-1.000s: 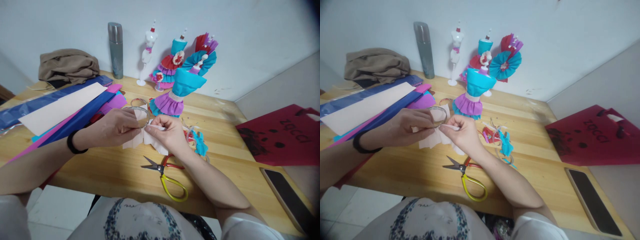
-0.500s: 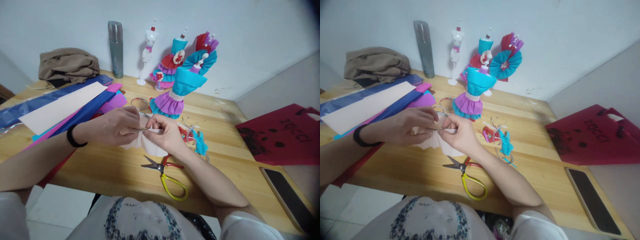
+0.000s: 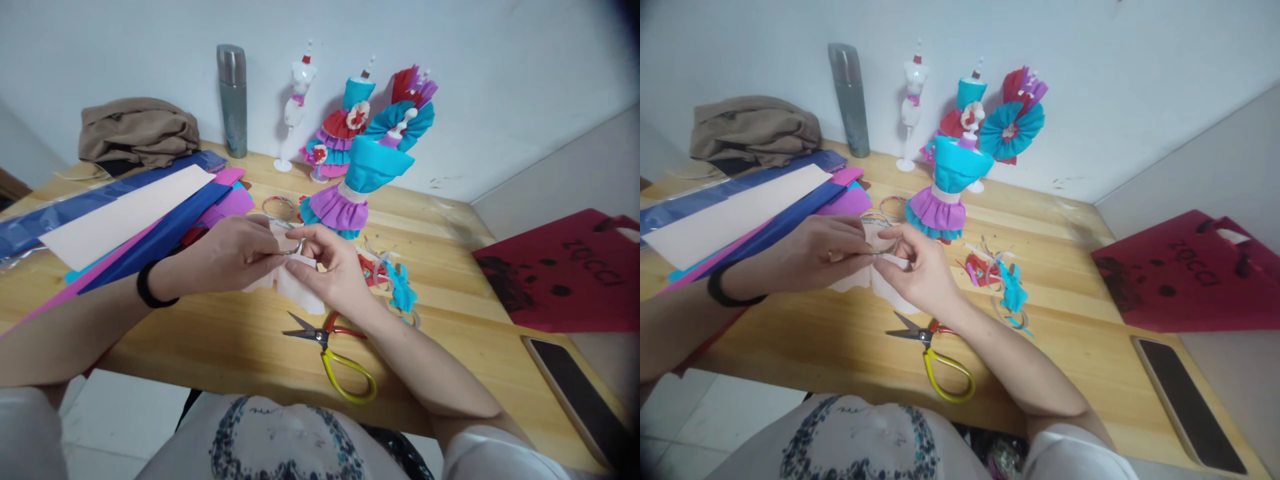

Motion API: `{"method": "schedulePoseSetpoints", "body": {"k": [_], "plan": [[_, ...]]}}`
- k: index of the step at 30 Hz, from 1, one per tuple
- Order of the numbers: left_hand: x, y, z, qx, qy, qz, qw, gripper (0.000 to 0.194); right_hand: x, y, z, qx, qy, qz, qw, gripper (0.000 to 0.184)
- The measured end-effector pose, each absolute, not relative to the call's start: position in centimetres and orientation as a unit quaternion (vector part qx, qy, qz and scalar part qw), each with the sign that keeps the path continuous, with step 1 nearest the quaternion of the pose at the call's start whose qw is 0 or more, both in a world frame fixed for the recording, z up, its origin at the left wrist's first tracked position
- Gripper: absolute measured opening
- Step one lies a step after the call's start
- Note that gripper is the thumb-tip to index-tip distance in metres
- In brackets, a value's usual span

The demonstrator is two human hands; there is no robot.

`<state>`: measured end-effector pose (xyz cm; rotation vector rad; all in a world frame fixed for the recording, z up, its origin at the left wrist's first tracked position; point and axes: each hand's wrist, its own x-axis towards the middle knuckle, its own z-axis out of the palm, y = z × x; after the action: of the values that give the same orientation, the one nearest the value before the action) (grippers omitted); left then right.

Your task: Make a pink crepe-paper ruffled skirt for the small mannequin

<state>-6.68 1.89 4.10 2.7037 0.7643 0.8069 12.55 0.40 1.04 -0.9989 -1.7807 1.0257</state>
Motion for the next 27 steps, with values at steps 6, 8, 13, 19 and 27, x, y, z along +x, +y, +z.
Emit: {"method": "schedulePoseSetpoints", "body": {"k": [6, 8, 13, 19, 27], "plan": [[-6.91, 1.13, 3.68, 0.915, 0.311, 0.254, -0.023, 0.029, 12.58, 0.21, 0.78, -0.443, -0.702, 0.366, 0.421, 0.031], [-6.97, 1.12, 3.69, 0.915, 0.320, 0.245, -0.015, 0.030, 12.69, 0.42, 0.70, -0.443, -0.694, 0.374, 0.427, 0.024], [-7.09, 1.24, 3.77, 0.914, 0.317, 0.251, 0.028, 0.028, 12.57, 0.84, 0.55, -0.436, -0.669, 0.453, 0.396, 0.019], [-6.91, 1.28, 3.74, 0.913, 0.317, 0.254, 0.045, 0.032, 12.27, 0.33, 0.73, -0.374, -0.700, 0.414, 0.447, 0.009], [-7.00, 1.39, 3.53, 0.915, 0.292, 0.265, 0.087, 0.032, 12.63, 0.53, 0.73, -0.367, -0.716, 0.394, 0.443, 0.009]]}}
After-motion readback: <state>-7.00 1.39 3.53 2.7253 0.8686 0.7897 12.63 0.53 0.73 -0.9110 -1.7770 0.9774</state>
